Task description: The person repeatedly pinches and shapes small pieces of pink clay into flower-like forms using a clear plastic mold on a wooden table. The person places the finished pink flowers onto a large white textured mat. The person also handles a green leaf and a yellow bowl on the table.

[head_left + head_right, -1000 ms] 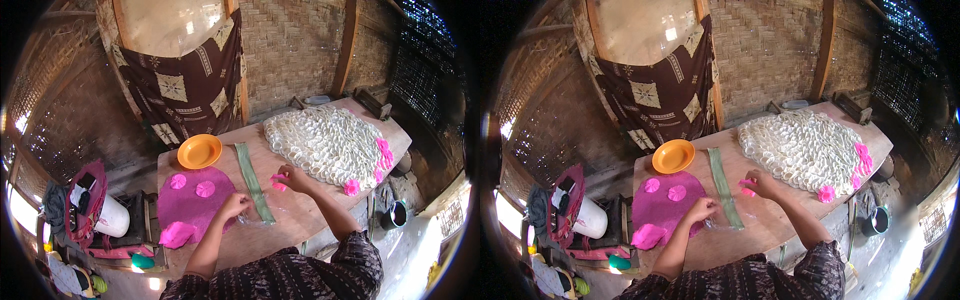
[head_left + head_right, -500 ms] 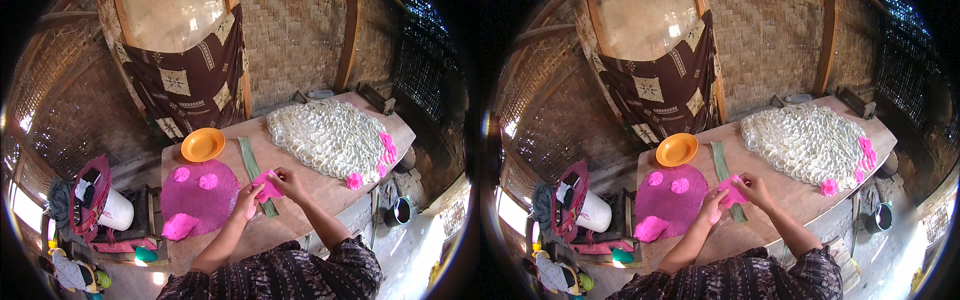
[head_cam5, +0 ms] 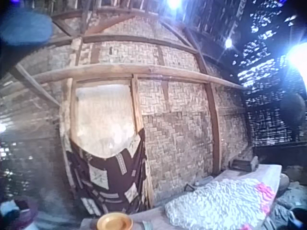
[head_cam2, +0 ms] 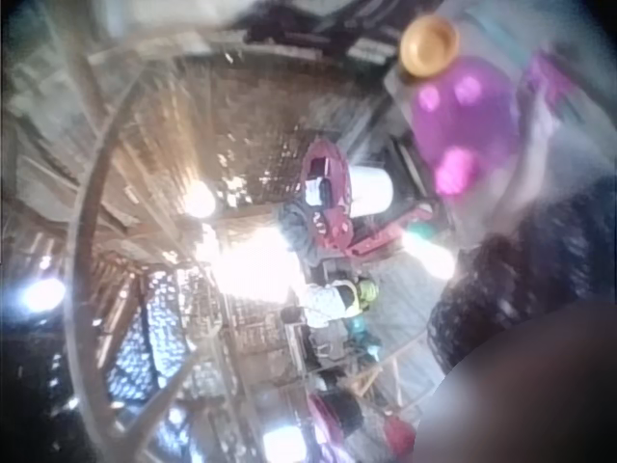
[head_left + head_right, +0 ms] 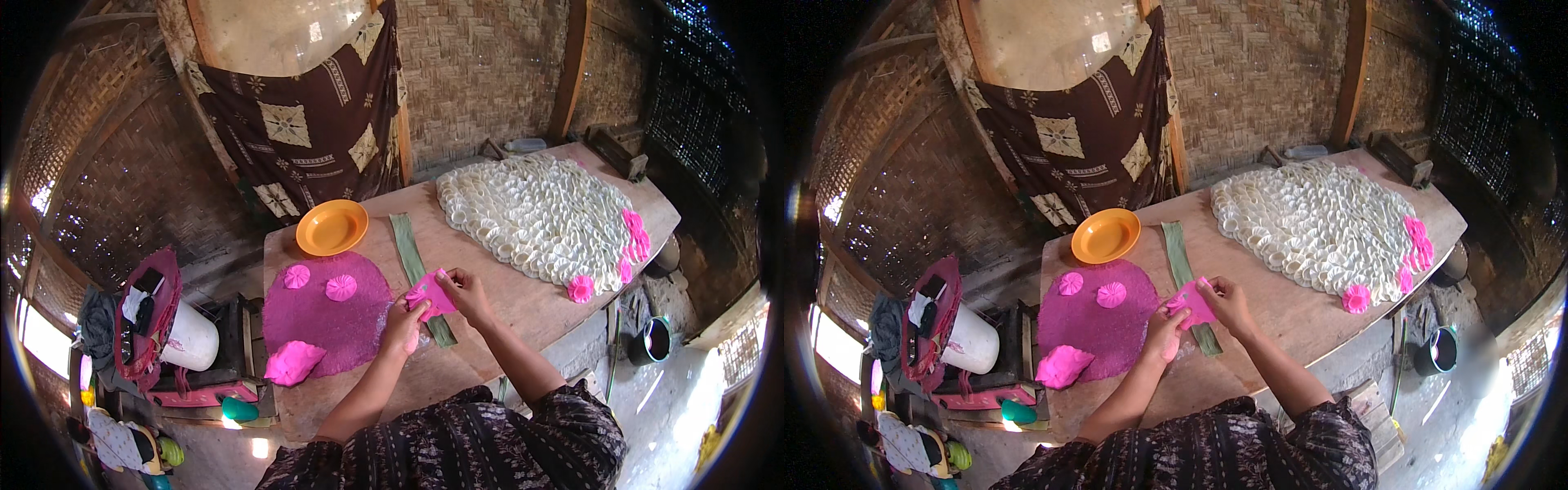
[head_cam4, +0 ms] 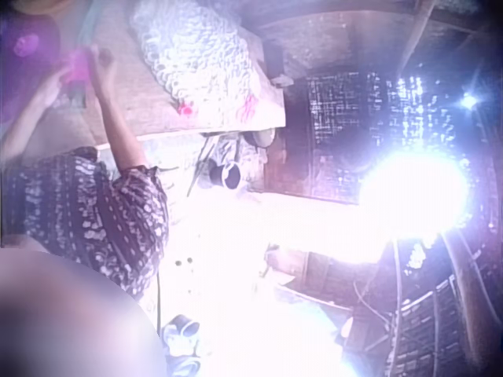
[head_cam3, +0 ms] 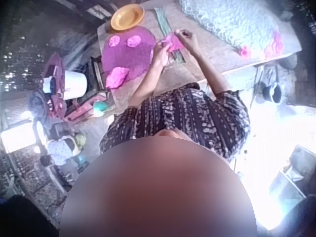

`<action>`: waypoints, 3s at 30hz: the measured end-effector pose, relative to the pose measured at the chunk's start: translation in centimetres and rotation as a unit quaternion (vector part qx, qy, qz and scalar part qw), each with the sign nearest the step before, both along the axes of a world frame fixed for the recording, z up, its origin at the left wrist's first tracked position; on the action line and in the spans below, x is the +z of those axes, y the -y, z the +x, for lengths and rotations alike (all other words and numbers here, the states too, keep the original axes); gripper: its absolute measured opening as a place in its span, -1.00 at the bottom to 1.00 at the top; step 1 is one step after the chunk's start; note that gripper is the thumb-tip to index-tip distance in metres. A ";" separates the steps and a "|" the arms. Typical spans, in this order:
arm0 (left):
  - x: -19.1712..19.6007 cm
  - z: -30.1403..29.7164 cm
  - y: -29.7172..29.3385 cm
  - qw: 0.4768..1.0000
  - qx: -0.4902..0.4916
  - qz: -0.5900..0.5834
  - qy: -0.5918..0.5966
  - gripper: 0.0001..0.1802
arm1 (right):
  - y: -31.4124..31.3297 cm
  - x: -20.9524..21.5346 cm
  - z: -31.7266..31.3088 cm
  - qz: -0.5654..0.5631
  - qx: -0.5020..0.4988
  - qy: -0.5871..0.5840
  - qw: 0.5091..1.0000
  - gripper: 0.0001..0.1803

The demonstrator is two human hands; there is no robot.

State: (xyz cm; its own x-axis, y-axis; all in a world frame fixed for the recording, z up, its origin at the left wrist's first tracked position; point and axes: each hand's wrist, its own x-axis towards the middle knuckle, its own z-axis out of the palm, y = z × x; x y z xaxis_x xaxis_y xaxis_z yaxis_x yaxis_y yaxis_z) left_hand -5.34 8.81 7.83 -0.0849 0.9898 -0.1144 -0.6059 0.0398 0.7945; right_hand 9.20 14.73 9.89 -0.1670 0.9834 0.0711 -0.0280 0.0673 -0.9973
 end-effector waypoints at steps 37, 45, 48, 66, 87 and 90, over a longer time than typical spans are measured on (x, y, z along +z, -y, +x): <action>9.1 -2.9 3.4 0.908 0.017 0.121 -0.400 -0.43 | 2.7 12.5 0.7 0.318 0.241 0.220 0.890 -0.72; 7.1 -3.7 2.2 0.974 0.075 0.085 -0.196 -0.43 | 2.0 9.9 -0.6 0.279 0.201 0.216 0.914 -0.73; 4.8 -3.7 2.2 0.992 0.034 -0.025 0.122 -0.40 | -0.3 7.8 -2.1 -0.002 0.220 0.150 0.964 -0.71; -1.6 -8.3 6.0 0.963 0.247 -0.104 -0.010 -0.33 | -3.0 1.7 -10.8 0.240 0.201 0.274 0.910 -0.61; -4.8 -8.0 7.4 0.958 0.276 -0.076 0.007 -0.65 | -8.1 -1.9 -1.9 0.281 0.130 0.486 0.817 -0.76; -3.7 -6.8 6.4 0.980 0.189 -0.060 0.004 -0.55 | -6.2 -4.3 2.3 0.215 0.023 0.492 0.843 -0.76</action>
State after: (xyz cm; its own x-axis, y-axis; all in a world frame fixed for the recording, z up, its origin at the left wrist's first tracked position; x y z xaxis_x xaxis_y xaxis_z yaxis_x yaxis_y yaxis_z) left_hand -12.10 2.37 4.17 -0.4408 0.8676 -0.2301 -0.6024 -0.0959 0.7924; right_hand 11.51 20.95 5.59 -0.3912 0.8924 0.2248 0.7862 0.4510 -0.4224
